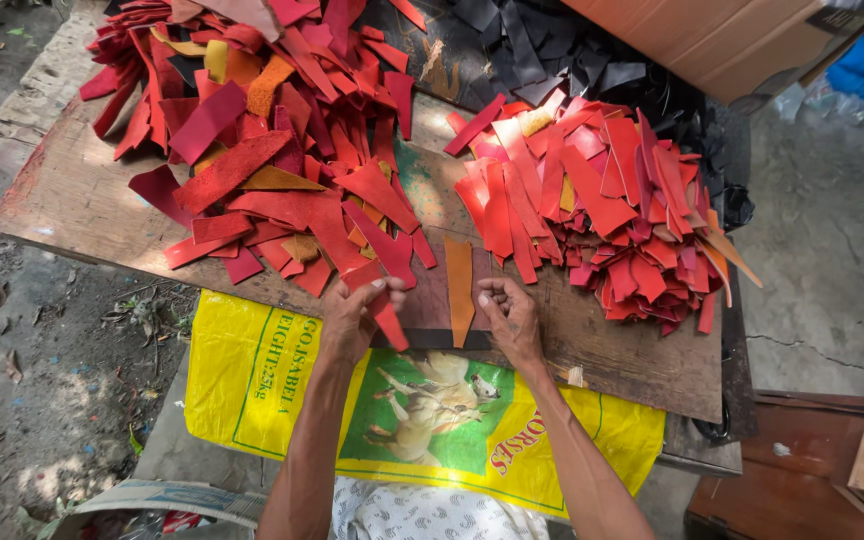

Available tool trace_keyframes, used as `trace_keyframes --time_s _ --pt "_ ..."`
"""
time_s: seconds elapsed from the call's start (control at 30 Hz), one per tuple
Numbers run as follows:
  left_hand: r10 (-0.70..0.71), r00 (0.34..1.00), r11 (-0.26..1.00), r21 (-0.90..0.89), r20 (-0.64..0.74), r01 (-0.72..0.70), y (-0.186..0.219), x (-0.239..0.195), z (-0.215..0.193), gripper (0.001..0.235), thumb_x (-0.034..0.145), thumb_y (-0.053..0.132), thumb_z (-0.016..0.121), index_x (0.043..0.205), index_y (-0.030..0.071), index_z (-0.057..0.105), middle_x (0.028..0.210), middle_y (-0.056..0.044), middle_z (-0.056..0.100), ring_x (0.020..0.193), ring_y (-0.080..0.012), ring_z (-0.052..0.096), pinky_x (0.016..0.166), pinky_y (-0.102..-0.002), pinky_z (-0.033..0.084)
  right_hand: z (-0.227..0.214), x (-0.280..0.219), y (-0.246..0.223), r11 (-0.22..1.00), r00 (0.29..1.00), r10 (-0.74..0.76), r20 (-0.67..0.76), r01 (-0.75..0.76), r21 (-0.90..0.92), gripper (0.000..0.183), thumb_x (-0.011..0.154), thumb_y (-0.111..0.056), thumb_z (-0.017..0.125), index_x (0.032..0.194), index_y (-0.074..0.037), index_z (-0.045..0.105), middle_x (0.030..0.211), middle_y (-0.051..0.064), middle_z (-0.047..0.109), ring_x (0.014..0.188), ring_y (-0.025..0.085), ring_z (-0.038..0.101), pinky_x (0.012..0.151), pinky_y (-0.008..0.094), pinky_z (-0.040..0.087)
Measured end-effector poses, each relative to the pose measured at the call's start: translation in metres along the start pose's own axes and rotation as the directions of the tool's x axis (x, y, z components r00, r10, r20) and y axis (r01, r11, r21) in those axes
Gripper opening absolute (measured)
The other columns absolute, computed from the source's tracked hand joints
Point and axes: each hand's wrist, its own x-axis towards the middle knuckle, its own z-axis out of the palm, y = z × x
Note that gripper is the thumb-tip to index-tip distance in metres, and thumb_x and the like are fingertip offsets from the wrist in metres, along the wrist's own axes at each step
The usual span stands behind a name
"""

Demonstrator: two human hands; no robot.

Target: The person sorts red and orange material scraps by hand on a wooden table, separating them into two piles. The person repeatedly picks up scraps, aligns them, and places them into the appropriate pile.

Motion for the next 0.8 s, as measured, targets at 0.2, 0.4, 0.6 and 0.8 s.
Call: trace_keyframes --time_s 0.2,0.4,0.6,0.8 --pt "0.037 0.999 0.999 -0.021 -0.034 -0.038 -0.013 0.006 -0.015 0.016 0.097 0.011 0.073 0.093 0.006 0.059 0.076 -0.005 0.059 0.059 -0.0112 0.049 0.057 -0.028 0.045 0.005 -0.007 0.003 0.999 0.999 -0.006 -0.050 0.003 -0.044 0.023 0.091 -0.009 0.068 0.112 0.000 0.070 0.090 0.001 0.068 0.078 0.007 0.060 0.073 0.024 0.053" --pt "0.020 0.998 0.995 -0.101 0.053 -0.015 -0.009 0.007 -0.013 0.025 0.091 0.009 0.071 0.113 -0.002 0.065 0.096 -0.008 0.070 0.080 -0.0143 0.067 0.074 -0.027 0.057 0.005 -0.006 -0.001 0.998 0.998 -0.024 -0.064 0.019 -0.064 0.023 0.091 -0.008 0.068 0.113 0.001 0.070 0.091 0.002 0.070 0.079 0.007 0.060 0.074 0.024 0.053" --pt "0.039 0.998 0.999 0.000 0.055 -0.039 -0.006 -0.003 -0.002 0.047 0.084 -0.008 0.067 0.130 -0.006 0.055 0.117 -0.015 0.069 0.103 -0.0199 0.072 0.091 -0.029 0.059 0.008 -0.008 -0.006 0.996 0.996 0.034 -0.078 -0.040 -0.074 0.024 0.093 -0.009 0.068 0.114 0.001 0.070 0.091 0.002 0.069 0.079 0.008 0.060 0.074 0.024 0.053" --pt "0.009 0.999 1.000 -0.011 0.044 -0.009 0.001 -0.004 0.005 0.046 0.089 -0.008 0.068 0.133 -0.010 0.054 0.121 -0.018 0.068 0.106 -0.0227 0.071 0.091 -0.033 0.059 0.007 -0.008 -0.010 0.996 0.995 0.053 -0.085 -0.058 -0.061 0.024 0.093 -0.010 0.068 0.115 0.000 0.069 0.091 0.001 0.068 0.079 0.008 0.060 0.074 0.024 0.053"
